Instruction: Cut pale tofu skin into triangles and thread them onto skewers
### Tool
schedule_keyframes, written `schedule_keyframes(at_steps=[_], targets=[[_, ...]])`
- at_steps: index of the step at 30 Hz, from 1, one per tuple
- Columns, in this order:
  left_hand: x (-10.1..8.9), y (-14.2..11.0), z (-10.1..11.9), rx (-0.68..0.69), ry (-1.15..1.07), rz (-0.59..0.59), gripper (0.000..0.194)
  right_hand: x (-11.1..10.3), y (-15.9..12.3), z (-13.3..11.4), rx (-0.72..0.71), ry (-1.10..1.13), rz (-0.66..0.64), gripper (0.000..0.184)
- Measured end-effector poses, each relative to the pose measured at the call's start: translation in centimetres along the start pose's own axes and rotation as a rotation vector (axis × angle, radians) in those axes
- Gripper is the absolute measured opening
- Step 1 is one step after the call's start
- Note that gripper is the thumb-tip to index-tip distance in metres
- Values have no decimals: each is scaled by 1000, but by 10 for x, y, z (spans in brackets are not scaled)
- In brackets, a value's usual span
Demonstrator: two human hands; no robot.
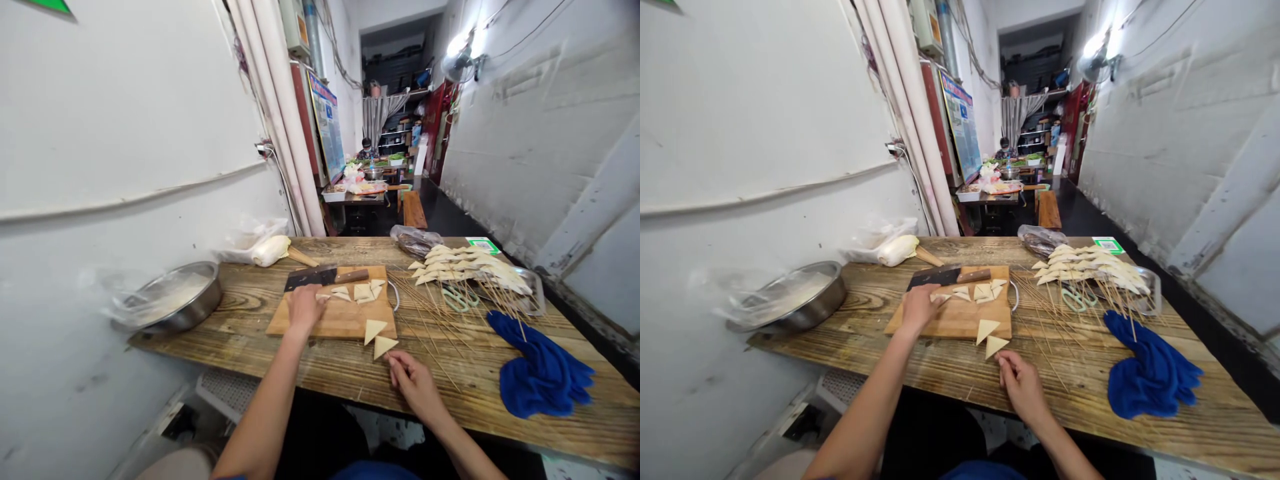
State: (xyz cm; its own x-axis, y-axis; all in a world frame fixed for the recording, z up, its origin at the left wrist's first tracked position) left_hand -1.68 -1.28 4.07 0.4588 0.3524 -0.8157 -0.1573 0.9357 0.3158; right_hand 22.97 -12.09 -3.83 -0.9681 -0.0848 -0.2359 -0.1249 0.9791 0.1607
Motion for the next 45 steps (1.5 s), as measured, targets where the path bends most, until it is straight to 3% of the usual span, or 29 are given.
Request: schedule_keyframes(at_steps=[3, 5, 9, 14, 17, 20, 24, 26, 35, 45], targets=[[8, 7, 1, 117, 354, -123, 28, 1, 0, 1, 6, -8, -8, 39], [16, 10, -2, 93, 437, -150, 30, 1, 0, 2, 7, -5, -15, 40], [25, 12, -13, -24, 433, -165, 32, 1, -1, 4, 7, -11, -28, 39], [23, 6, -14, 10, 320, -80, 24, 0, -2, 3, 3, -12, -31, 38], [26, -2, -11, 6, 118, -44, 28, 0, -2, 2, 1, -11, -24, 37], [35, -12, -7, -92, -404, -15, 37, 1, -1, 2, 5, -15, -22, 37], [60, -27, 1, -382, -1266, -185, 33, 1, -1, -1, 3, -4, -6, 37], [68, -33, 8, -477, -1508, -273, 30, 1, -2, -4, 6, -3, -3, 37], [68, -38, 15, -628, -1675, -323, 11, 2, -5, -8, 33, -51, -59, 37], [67, -37, 16, -697, -1636, -382, 16, 3, -3, -6, 46, -79, -77, 37]])
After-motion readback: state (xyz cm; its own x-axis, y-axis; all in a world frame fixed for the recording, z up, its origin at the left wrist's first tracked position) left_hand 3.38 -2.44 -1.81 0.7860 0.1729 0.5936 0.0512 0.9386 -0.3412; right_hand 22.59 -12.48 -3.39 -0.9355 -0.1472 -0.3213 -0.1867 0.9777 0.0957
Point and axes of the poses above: each hand's wrist, its own y-axis towards the middle knuckle, its own x-axis out of the palm, z = x × y, the point moved 4 cm from there along y, towards the middle knuckle, and after that the axes turned 3 degrees about y, right-handed, at the moved point
